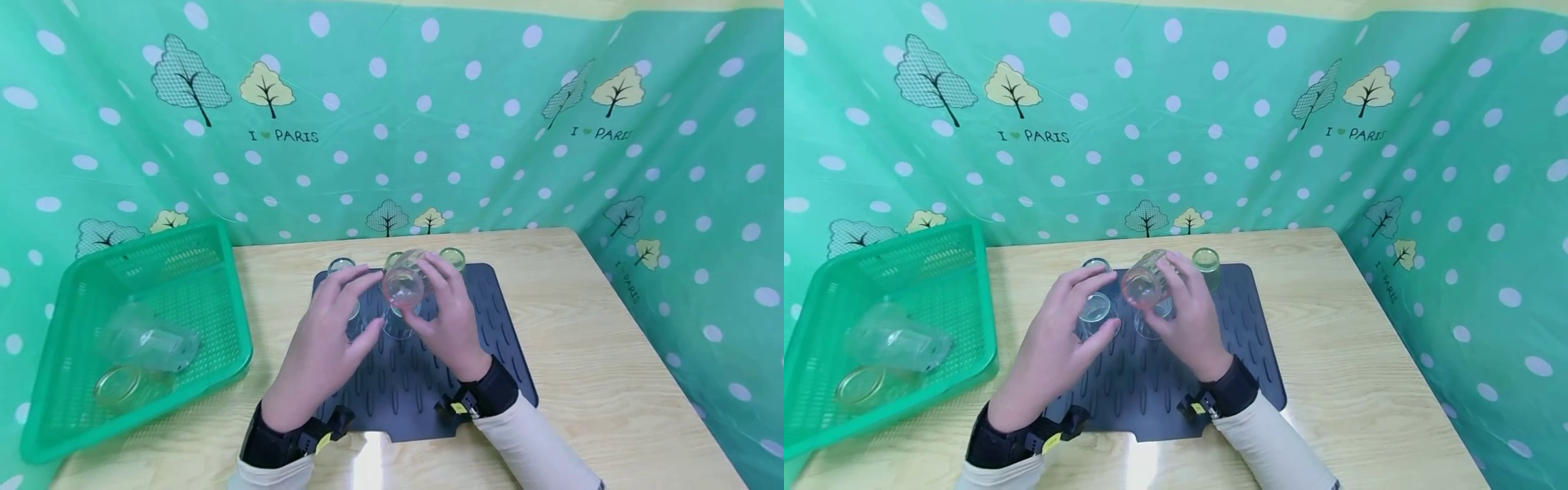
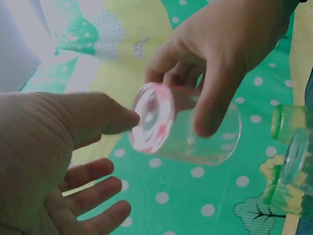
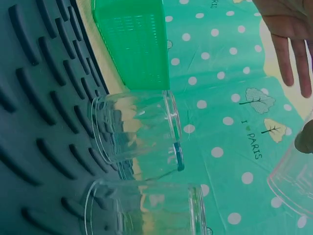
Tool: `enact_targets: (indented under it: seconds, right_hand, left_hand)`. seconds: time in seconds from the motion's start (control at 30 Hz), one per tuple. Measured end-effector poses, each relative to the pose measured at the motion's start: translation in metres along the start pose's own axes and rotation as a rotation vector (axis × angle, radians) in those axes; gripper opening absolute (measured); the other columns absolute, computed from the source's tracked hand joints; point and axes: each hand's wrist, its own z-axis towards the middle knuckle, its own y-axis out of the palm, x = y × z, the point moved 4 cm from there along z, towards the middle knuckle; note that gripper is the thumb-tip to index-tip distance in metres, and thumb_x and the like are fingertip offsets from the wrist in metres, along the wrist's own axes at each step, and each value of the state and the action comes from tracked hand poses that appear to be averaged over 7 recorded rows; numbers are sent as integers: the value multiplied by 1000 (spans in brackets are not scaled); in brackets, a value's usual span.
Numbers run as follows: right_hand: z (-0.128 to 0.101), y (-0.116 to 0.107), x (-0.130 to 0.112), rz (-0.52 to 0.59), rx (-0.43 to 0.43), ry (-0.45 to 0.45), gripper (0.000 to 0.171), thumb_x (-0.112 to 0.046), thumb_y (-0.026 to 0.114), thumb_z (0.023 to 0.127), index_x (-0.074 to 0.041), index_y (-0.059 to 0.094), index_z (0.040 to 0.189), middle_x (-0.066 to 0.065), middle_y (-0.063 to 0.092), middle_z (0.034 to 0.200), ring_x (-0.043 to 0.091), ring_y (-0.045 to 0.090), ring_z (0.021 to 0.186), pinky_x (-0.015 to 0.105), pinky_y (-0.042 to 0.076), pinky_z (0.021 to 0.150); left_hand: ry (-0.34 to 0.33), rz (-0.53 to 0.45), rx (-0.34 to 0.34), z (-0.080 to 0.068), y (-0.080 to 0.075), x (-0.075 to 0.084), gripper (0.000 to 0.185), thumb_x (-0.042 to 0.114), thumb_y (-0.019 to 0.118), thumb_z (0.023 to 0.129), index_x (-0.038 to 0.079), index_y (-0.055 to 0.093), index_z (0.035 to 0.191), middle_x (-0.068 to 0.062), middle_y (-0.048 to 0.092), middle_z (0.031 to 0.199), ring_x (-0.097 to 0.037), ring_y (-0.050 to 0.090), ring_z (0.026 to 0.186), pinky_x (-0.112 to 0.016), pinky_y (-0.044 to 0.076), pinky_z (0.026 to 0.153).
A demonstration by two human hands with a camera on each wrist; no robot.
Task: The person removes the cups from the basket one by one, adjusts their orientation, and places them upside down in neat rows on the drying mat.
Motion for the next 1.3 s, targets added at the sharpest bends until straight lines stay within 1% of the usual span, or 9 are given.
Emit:
enact_targets:
  seconds: [0.2,0.37,0.43,0.6,0.73,0.87,1.0,1.1,1.3]
  right_hand:
    - [-7,-11,26,-6,58,134,82,-2,86,79,-2,46,150,23,47,150,39,49,136,44,48,109]
    - [-28,-27,50,-5,144,236,79,0,87,77,-1,51,147,21,53,143,37,51,131,33,43,112]
    - [-41,-28,59,-10,152,274,78,-3,88,78,-2,52,146,19,55,141,35,52,130,31,41,112]
    - [-74,-20,73,32,149,394,74,-7,90,78,-5,56,144,15,60,136,29,55,126,34,41,111]
    - [-91,-16,83,73,171,502,71,-4,90,78,-6,58,142,13,62,134,25,56,122,42,44,105]
    - [-96,-18,88,82,177,539,72,-2,90,77,-5,58,141,14,61,134,25,56,123,49,44,104]
    - [-97,-20,91,76,154,540,72,-2,91,76,-5,58,140,15,62,134,27,56,124,43,43,106]
    - [-98,-18,92,79,133,555,70,-4,90,78,-8,59,140,11,63,133,25,57,124,41,43,107]
    - [-97,-6,93,100,65,577,68,-12,91,79,-7,57,138,10,63,131,24,57,121,47,44,106]
  left_hand:
    - [-2,-30,52,-1,-17,-1,62,8,80,89,14,55,146,-12,51,147,-29,51,135,-47,54,100]
    - [-34,-48,49,-3,-27,-5,62,8,79,89,13,56,146,-12,52,146,-29,50,136,-48,51,104]
    - [-44,-53,50,-3,-29,-7,61,8,79,89,13,57,145,-12,53,146,-30,50,136,-48,50,107]
    - [-55,-60,50,-5,-32,-13,60,8,79,88,11,58,144,-13,54,144,-31,50,135,-49,48,108]
    - [-64,-69,50,-4,-36,-17,60,7,79,89,10,57,145,-14,54,143,-32,50,134,-49,48,108]
    - [-84,-79,56,-2,-39,-20,59,8,79,90,10,57,145,-13,55,143,-31,50,134,-49,48,107]
    - [-92,-82,52,1,-39,-21,58,9,78,90,10,57,144,-13,55,143,-32,50,134,-50,48,107]
    - [-92,-83,45,1,-37,-22,57,10,77,91,10,57,144,-13,55,142,-31,50,133,-50,48,107]
    - [-127,-82,34,-3,-35,-33,56,12,77,92,11,57,144,-12,55,142,-32,50,134,-51,47,107]
